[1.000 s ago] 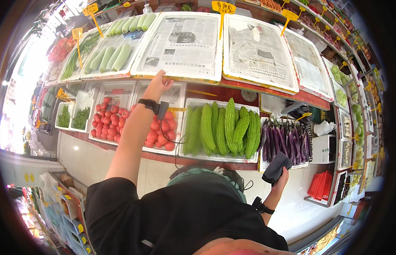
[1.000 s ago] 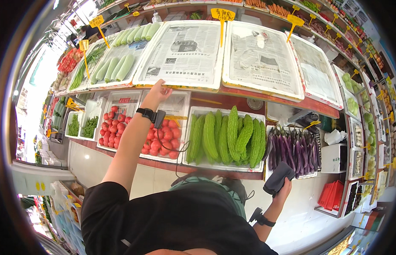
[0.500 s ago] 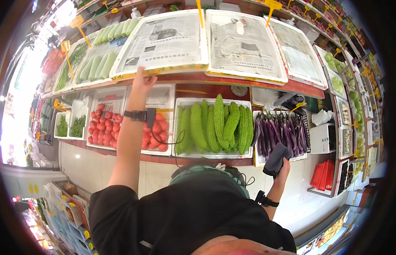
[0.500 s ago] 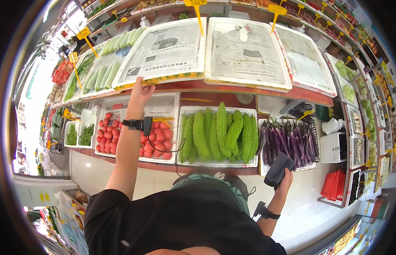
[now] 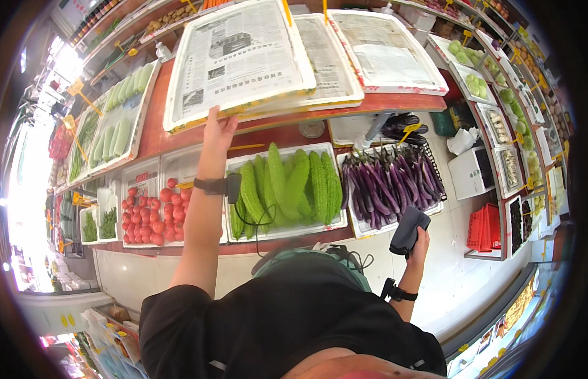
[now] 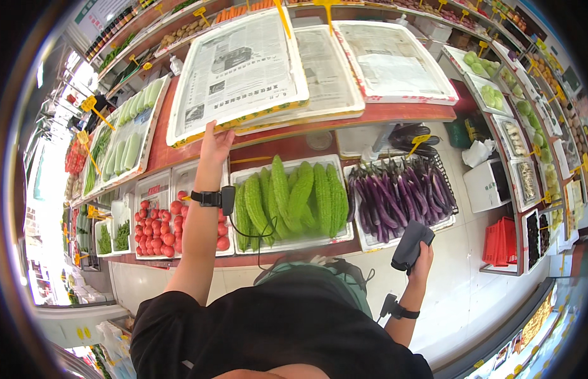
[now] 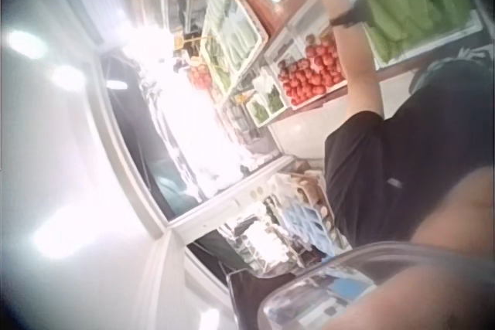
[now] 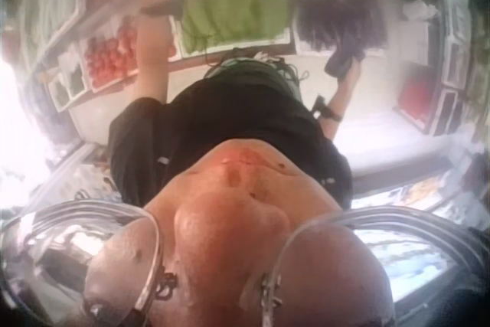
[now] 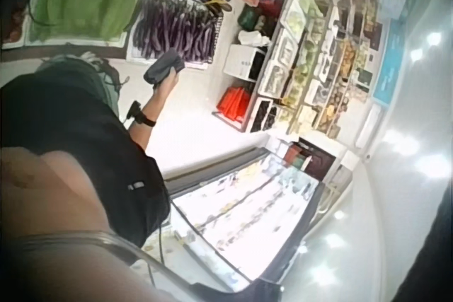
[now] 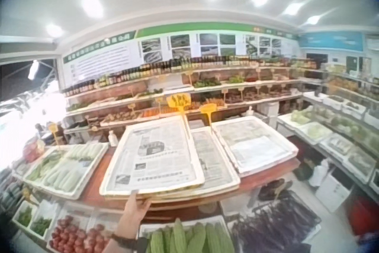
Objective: The person wipes a shelf surface in a produce section using a cloth, then picks up and handles several items of produce and their storage trays.
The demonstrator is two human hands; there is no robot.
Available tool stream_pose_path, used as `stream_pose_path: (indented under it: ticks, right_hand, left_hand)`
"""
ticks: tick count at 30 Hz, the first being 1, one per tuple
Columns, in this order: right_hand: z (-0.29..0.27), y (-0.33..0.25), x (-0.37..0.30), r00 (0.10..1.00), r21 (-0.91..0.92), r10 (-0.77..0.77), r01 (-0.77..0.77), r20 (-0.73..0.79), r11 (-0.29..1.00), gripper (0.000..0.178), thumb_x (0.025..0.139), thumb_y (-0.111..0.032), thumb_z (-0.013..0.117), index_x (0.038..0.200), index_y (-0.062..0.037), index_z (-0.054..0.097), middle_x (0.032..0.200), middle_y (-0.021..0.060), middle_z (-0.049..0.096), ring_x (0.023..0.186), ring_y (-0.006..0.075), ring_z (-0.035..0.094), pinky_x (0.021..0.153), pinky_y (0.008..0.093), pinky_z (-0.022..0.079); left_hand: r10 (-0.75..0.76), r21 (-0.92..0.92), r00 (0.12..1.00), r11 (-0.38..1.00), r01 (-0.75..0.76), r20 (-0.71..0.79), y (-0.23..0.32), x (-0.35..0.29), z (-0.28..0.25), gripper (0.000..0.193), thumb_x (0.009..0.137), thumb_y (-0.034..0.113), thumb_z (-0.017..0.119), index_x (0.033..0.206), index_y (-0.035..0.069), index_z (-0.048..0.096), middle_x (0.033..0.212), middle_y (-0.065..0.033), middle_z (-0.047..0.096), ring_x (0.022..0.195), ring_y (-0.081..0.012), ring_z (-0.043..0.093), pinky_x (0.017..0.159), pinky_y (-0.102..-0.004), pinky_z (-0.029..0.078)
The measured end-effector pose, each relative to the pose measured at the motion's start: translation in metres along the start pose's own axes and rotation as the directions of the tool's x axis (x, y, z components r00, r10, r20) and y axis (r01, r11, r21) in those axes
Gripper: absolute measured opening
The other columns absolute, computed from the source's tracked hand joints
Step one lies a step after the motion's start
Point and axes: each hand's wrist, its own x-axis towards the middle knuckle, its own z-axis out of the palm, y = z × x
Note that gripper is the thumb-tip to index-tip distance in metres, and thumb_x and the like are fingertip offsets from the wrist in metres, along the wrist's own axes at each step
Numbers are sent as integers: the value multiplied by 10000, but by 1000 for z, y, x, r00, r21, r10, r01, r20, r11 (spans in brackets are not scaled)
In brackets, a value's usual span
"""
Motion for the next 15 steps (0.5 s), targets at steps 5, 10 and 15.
stream_pose_path:
  ticks: [5, 10, 15]
  right_hand:
    - [-52, -11, 11, 996, 13, 12, -10, -89, 1000, 341, 916, -147, 434, 1202, 30, 491, 1072, 117, 597, 923, 207, 610, 799, 310, 501]
    - [-85, -14, 19, 991, 27, 6, -2, -131, 1000, 282, 909, -178, 456, 1113, 4, 526, 1000, 94, 607, 868, 193, 606, 767, 305, 498]
    - [-95, -18, 25, 992, 31, 33, -29, -126, 999, 285, 911, -181, 453, 1116, 4, 526, 1007, 92, 605, 878, 189, 603, 766, 303, 497]
  left_hand:
    - [-60, 9, 994, 998, 60, 86, -62, -3, 43, 366, 837, 218, 621, 1126, 51, 471, 1027, -96, 527, 936, -220, 539, 758, -349, 521]
    - [-100, 22, 991, 995, 99, 93, -102, -6, 61, 373, 849, 218, 626, 1136, 40, 467, 1136, -134, 500, 1011, -248, 530, 865, -383, 497]
    - [-167, 93, 984, 982, 161, 59, -113, -10, 72, 493, 832, 237, 655, 1203, 15, 420, 1152, -158, 477, 1017, -272, 526, 869, -402, 487]
